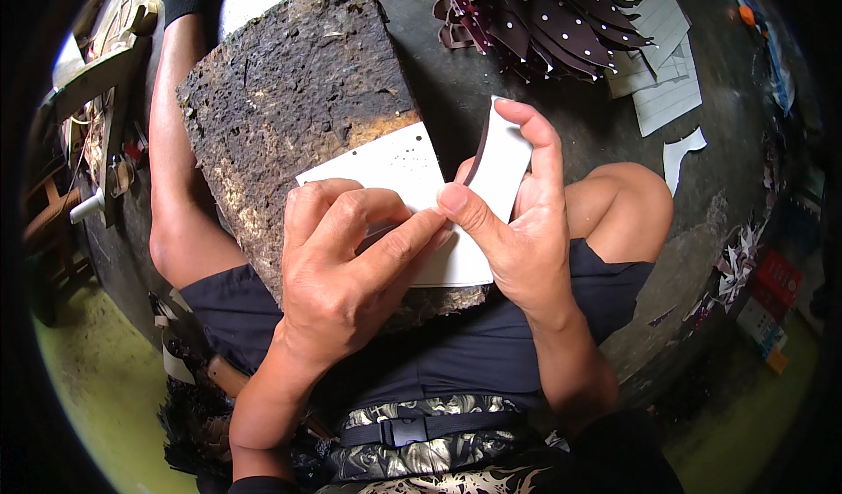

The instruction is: The person sits on the floor and repeatedly peels a white paper backing off a dark polka-dotted sheet placed on a wooden block. The peeled sheets are set aside on the floor.

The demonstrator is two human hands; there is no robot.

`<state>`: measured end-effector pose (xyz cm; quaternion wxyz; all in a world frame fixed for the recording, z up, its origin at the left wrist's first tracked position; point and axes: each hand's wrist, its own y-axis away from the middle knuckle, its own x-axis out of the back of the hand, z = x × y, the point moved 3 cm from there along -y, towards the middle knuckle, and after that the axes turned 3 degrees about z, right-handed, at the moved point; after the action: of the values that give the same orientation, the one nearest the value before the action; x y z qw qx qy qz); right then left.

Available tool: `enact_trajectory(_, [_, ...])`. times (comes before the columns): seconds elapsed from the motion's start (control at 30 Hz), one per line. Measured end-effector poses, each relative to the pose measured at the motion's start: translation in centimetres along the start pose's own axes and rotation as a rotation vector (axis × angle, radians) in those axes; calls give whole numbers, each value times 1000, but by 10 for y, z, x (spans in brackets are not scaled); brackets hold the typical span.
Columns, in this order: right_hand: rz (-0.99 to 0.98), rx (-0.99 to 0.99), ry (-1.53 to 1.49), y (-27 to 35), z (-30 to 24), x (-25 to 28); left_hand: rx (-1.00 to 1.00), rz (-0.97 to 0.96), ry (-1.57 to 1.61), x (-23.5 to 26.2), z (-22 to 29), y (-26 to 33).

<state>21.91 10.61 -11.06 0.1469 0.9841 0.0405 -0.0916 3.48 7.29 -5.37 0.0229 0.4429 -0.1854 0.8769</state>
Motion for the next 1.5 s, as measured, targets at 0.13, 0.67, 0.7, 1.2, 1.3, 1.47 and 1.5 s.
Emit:
enact_trajectory(0.13, [-21,19,-65,-5,5,6,16,4,18,0,-2,1])
enact_trajectory(0.67, [-69,-110,-197,-5,13,12,47,17,51,-3,-4,-1])
enact_trajectory(0.7, [-48,-121,-217,-5,15,12,44,22,52,-3,-4,-1])
enact_trajectory(1.2, [160,-163,-245,3,33,20,23,45,55,-5,-6,-2])
enact_trajectory(1.3, [182,-208,-241,5,38,24,27,50,57,-5,-6,-2])
enact_trajectory(1.47, [164,-253,-121,3,40,30,22,63,40,-8,-6,-3])
enact_trajectory(1.5, [137,-260,-19,0,36,33,24,58,39,-7,-6,-3])
